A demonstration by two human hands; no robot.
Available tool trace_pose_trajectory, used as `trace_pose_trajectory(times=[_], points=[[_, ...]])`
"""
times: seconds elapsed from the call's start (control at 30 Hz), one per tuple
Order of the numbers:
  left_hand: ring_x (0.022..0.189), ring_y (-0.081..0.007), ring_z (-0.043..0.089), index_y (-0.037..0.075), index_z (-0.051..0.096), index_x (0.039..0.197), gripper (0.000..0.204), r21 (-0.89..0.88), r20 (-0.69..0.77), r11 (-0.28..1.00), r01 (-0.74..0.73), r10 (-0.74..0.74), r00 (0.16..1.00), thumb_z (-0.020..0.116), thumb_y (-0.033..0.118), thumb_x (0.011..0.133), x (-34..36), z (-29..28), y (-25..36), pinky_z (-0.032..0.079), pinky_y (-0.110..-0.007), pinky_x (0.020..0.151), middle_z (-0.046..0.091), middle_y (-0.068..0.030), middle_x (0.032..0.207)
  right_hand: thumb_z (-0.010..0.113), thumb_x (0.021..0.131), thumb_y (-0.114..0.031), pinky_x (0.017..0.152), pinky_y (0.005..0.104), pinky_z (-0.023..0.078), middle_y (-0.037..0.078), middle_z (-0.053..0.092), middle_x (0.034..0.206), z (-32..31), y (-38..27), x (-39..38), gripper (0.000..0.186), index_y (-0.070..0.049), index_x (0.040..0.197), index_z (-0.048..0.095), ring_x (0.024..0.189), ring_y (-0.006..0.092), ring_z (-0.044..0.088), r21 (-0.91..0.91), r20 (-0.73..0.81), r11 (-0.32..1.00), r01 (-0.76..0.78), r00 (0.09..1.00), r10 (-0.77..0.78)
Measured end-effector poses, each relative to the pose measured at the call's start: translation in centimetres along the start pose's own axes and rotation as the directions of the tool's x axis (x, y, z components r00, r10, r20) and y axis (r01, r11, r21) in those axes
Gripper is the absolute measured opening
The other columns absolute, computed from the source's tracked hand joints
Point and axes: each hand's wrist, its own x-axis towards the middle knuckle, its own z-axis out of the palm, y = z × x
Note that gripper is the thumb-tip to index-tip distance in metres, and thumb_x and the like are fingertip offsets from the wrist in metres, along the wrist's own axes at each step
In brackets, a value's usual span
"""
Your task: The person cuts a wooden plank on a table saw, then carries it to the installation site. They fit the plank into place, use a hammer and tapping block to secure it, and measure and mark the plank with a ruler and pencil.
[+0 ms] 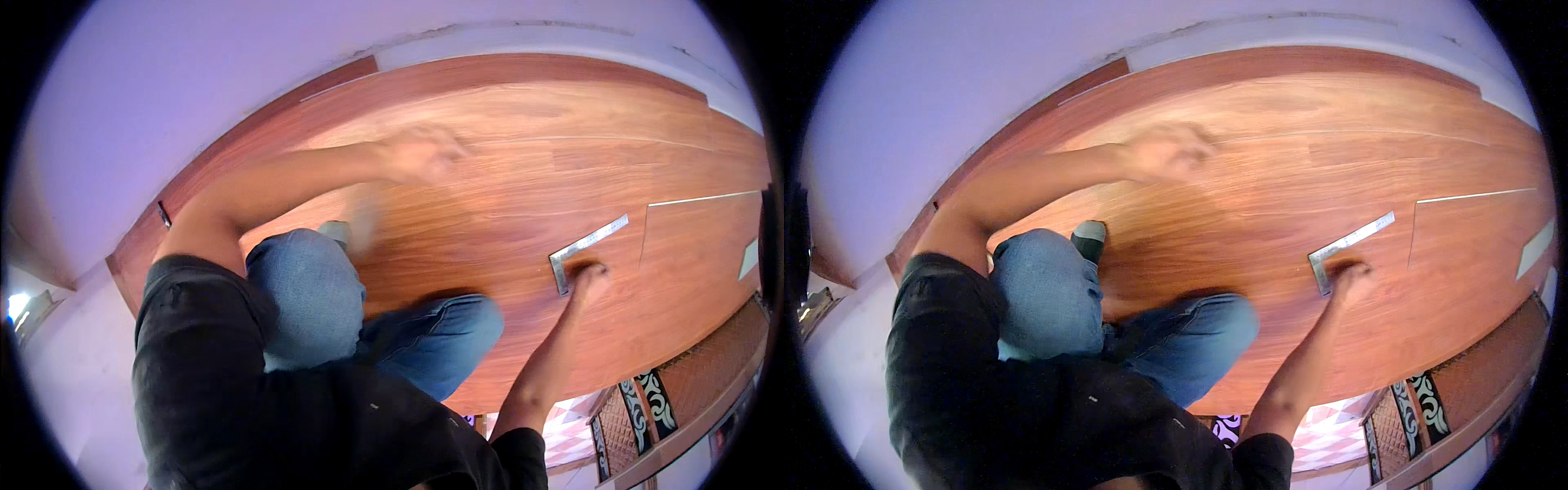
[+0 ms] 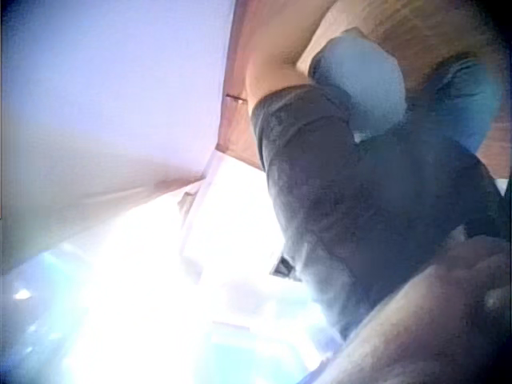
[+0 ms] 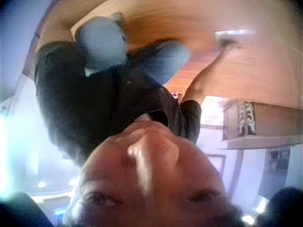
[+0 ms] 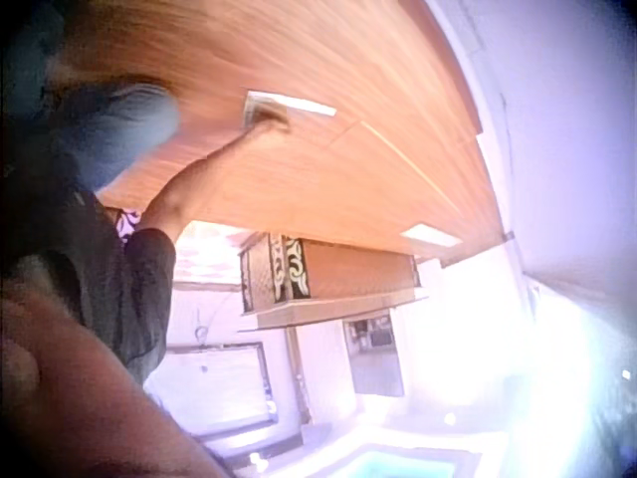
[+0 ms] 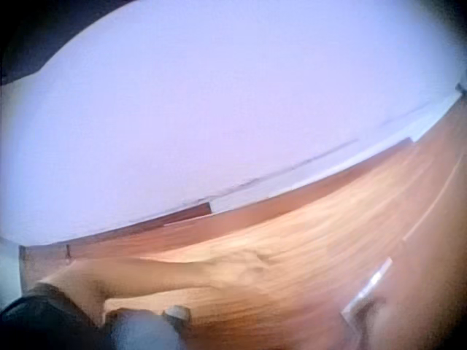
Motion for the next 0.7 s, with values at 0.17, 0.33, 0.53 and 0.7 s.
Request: trace_pose_trajectory(times=[0.17, 0.33, 0.53, 0.7], points=[[0.129, -0.0343, 0.062, 0.002, 0.057, 0.142, 0.046, -0.339, -0.218, 0.398, 0.852, -0.915, 0.34, 0.055, 0.029, 0.104, -22.1, -1.1, -14.8, 0.048, -0.046, 0.11, 0.065, -0.0223, 0.139, 0.073, 0.09, -0.063, 0.087, 0.053, 0.057, 0.03, 0.076, 0.105, 1.9, -11.0, -10.9, 0.074, 0.009, 0.104, 0.074, 0.104, 0.0458, 0.073, -0.174, 0.162, 0.983, 0.06, 0.986, -0.031], [0.113, -0.0272, 0.064, 0.0, 0.062, 0.131, 0.04, -0.946, -0.083, 0.18, 0.269, -0.938, 0.337, 0.062, 0.027, 0.102, -21.7, 1.0, -12.4, 0.049, -0.041, 0.105, 0.07, -0.0136, 0.11, 0.078, 0.086, -0.048, 0.083, 0.0498, 0.057, 0.029, 0.076, 0.101, 2.6, -9.3, -10.7, 0.061, 0.011, 0.103, 0.074, 0.096, 0.0409, 0.075, -0.03, 0.121, 0.998, -0.052, 0.991, 0.056], [0.103, -0.0175, 0.055, 0.004, 0.066, 0.123, 0.03, -0.978, 0.036, 0.074, 0.196, -0.863, 0.504, 0.062, 0.024, 0.101, -19.0, 0.3, -9.0, 0.047, -0.039, 0.098, 0.062, -0.0041, 0.107, 0.075, 0.093, -0.026, 0.069, 0.0345, 0.054, 0.009, 0.072, 0.088, 1.2, -15.2, -16.4, 0.035, 0.005, 0.109, 0.072, 0.079, 0.0149, 0.066, 0.366, 0.15, 0.93, 0.025, 0.985, -0.085], [0.114, -0.0243, 0.062, -0.005, 0.057, 0.141, 0.043, -0.998, 0.057, -0.018, 0.066, -0.757, 0.651, 0.059, 0.014, 0.102, -11.6, 3.8, -7.5, 0.053, -0.046, 0.099, 0.067, -0.0126, 0.113, 0.078, 0.093, -0.02, 0.07, 0.039, 0.057, 0.01, 0.068, 0.097, 2.0, -24.2, -28.4, 0.035, -0.002, 0.12, 0.068, 0.083, 0.0212, 0.068, 0.36, 0.25, 0.86, 0.363, 0.85, -0.463]])
